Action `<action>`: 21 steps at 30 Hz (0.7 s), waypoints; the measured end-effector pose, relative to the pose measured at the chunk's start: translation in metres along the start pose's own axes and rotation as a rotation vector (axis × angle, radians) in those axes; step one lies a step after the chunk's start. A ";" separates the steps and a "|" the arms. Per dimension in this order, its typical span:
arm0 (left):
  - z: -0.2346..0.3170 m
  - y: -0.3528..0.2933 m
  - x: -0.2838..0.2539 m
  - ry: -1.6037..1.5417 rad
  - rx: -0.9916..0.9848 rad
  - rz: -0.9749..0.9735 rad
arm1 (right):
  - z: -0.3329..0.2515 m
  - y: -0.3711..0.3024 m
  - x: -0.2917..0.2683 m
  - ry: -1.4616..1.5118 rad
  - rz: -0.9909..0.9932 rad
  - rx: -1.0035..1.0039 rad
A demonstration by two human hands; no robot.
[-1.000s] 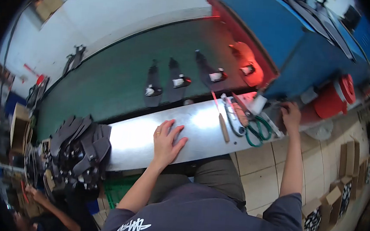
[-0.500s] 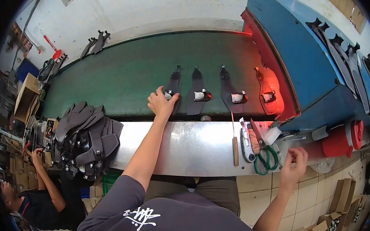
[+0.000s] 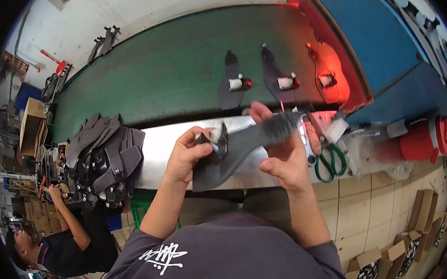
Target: Assembling and adjusting shoe components on a production line using an awl and other tools.
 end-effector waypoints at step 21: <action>-0.037 -0.047 -0.051 -0.131 -0.034 -0.057 | -0.007 -0.063 0.026 -0.654 -0.066 0.035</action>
Point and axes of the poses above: each hand's wrist, its own y-axis towards the middle knuckle, its own x-axis out of the palm, z = x × y, the point moved 1 cm from there along y, towards the middle knuckle, and after that the axes turned 15 degrees about z, right-handed, at the moved point
